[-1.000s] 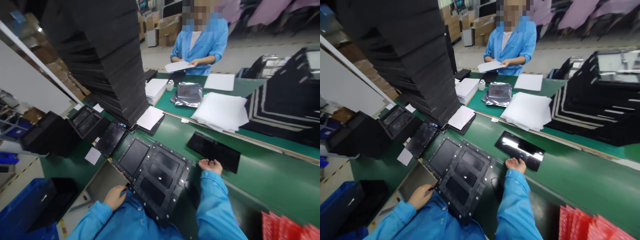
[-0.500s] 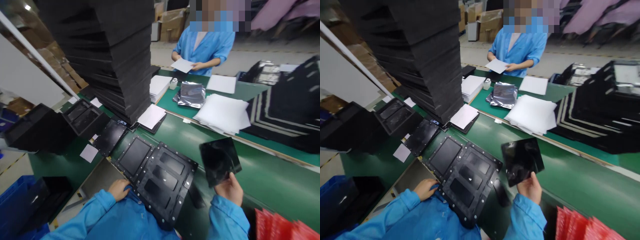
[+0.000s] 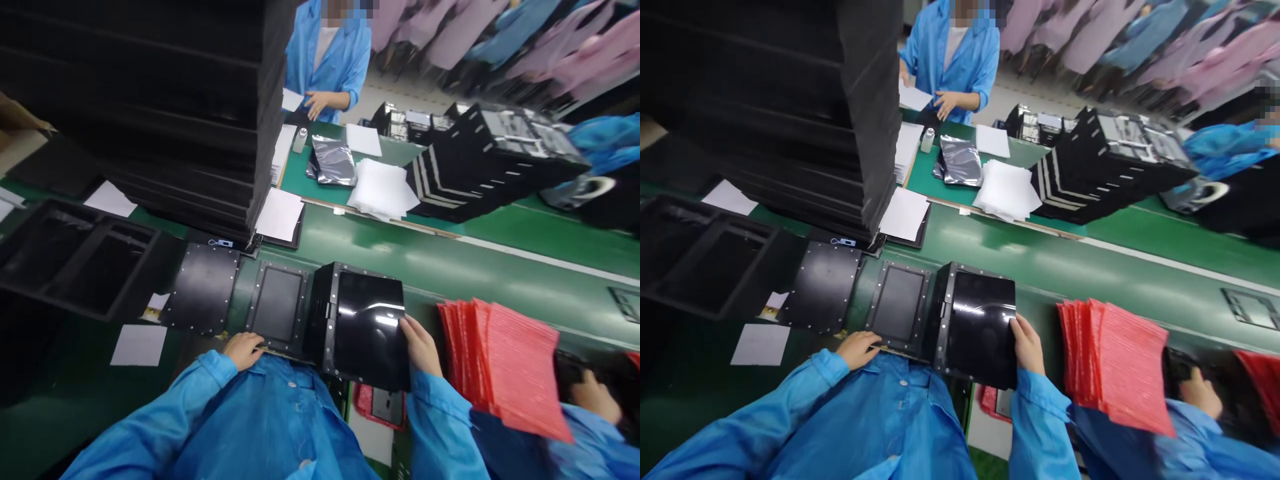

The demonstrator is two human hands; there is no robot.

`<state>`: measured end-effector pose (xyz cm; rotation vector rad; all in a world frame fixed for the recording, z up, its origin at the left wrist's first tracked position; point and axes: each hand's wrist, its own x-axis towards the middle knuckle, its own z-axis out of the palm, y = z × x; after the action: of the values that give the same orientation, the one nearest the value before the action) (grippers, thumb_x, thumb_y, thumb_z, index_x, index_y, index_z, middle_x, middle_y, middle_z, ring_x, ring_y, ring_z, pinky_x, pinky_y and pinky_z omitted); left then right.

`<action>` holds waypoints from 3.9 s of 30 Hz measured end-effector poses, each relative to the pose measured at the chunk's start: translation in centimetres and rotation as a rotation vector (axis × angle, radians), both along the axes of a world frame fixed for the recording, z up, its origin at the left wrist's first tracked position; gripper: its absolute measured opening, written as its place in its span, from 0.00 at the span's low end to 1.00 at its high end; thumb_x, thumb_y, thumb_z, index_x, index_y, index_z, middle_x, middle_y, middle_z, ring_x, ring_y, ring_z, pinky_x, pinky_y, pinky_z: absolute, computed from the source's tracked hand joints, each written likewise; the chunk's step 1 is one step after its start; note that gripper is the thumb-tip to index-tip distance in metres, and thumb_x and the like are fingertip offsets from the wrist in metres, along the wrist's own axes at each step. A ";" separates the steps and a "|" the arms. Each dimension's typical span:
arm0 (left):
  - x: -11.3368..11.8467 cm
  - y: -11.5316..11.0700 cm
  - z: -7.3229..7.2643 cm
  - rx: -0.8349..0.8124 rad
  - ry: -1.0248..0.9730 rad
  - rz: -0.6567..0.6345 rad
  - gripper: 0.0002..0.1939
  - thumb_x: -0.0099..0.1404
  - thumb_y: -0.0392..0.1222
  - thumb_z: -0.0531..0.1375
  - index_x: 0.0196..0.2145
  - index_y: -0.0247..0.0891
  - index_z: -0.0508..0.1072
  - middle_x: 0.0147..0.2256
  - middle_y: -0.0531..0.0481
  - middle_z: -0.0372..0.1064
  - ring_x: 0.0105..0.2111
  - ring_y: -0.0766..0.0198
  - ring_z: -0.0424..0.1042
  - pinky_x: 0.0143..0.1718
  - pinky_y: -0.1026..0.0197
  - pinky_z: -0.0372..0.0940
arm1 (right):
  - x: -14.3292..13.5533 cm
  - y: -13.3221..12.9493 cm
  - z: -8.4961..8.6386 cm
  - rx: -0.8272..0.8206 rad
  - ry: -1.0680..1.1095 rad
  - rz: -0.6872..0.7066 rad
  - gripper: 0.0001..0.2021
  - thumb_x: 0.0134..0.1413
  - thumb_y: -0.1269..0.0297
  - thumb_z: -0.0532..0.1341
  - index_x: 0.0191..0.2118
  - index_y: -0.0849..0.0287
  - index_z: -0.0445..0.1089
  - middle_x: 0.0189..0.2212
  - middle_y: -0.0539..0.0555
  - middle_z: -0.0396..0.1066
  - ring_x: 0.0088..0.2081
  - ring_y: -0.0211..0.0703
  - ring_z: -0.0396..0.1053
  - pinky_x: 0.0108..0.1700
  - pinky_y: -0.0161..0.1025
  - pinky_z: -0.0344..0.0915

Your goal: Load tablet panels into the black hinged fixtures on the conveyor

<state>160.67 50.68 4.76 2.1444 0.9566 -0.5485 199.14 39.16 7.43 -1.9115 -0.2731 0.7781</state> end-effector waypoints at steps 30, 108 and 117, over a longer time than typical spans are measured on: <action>20.1 -0.2 0.9 -0.049 -0.495 0.604 0.38 0.60 0.36 0.54 0.65 0.35 0.42 0.66 0.43 0.41 0.65 0.56 0.42 0.65 0.52 0.41 | 1.0 -3.4 -8.5 0.313 0.075 0.339 0.38 0.42 0.46 0.62 0.61 0.51 0.58 0.61 0.54 0.57 0.62 0.56 0.52 0.61 0.54 0.51; 22.4 -13.8 8.6 0.449 -0.132 -0.019 0.36 0.62 0.57 0.58 0.62 0.38 0.55 0.64 0.39 0.48 0.64 0.45 0.45 0.60 0.39 0.49 | 1.7 -1.5 -0.1 0.300 0.560 0.368 0.25 0.37 0.45 0.66 0.38 0.60 0.73 0.37 0.57 0.76 0.41 0.52 0.72 0.43 0.46 0.68; 22.7 -13.7 5.1 0.467 -0.203 -0.068 0.35 0.62 0.56 0.57 0.61 0.37 0.56 0.63 0.38 0.50 0.64 0.47 0.44 0.62 0.40 0.42 | 9.7 -5.8 0.0 0.405 0.300 -0.191 0.19 0.27 0.56 0.71 0.29 0.59 0.71 0.21 0.48 0.73 0.21 0.35 0.69 0.26 0.32 0.67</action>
<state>183.36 36.93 9.82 2.5939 0.9697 -0.1371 208.79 33.34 7.38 -1.3972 -0.0536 0.7993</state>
